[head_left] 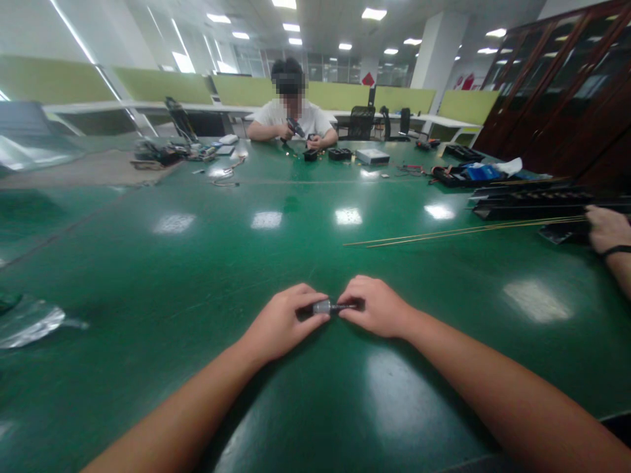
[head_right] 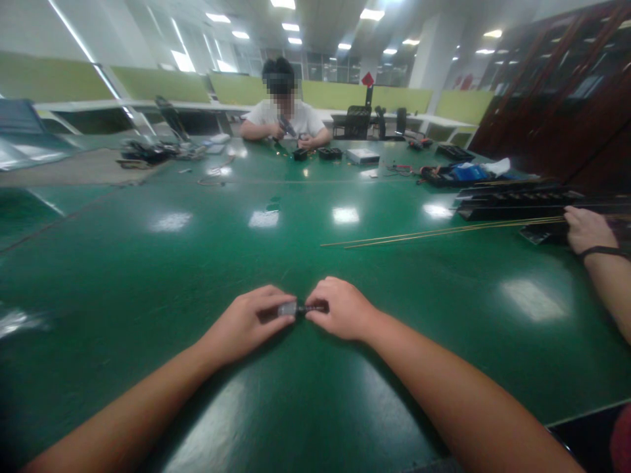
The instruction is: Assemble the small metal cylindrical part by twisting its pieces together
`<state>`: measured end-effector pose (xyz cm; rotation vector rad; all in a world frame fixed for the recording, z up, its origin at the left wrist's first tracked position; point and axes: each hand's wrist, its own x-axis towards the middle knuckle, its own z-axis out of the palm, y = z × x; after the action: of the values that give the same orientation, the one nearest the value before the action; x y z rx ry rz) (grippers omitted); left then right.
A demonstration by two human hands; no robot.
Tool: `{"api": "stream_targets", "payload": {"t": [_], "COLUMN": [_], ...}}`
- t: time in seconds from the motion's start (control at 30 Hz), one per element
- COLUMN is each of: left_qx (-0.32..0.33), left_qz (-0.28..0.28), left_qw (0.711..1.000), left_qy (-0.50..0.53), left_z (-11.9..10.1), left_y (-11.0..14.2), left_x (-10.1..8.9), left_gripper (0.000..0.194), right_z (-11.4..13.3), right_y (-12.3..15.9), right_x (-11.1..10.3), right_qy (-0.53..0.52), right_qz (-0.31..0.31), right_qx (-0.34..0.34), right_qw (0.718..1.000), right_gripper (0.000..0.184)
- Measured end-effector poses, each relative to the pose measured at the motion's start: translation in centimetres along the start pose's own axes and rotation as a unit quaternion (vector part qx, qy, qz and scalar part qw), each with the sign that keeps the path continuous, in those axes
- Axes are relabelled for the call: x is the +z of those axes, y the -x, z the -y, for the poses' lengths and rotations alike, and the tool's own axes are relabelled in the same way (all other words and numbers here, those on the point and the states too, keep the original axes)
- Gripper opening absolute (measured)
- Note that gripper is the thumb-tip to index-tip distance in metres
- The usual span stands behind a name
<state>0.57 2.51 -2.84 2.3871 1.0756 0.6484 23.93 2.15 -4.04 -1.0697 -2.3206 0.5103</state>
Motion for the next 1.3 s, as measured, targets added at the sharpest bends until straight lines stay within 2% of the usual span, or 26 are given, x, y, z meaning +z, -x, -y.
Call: {"api": "stream_targets", "payload": {"t": [1.3], "left_qx": [-0.007], "left_qz": [0.017], "left_qw": [1.0], "left_qy": [0.009], "left_z": [0.52], "left_y": [0.1], "left_x": [-0.02], "left_gripper": [0.024], "right_z": [-0.37], "right_y": [0.3], "right_x": [-0.65], "right_qy": [0.018], "right_qz": [0.01], "right_qx": [0.021], "right_qw": [1.0], "right_gripper": [0.008]}}
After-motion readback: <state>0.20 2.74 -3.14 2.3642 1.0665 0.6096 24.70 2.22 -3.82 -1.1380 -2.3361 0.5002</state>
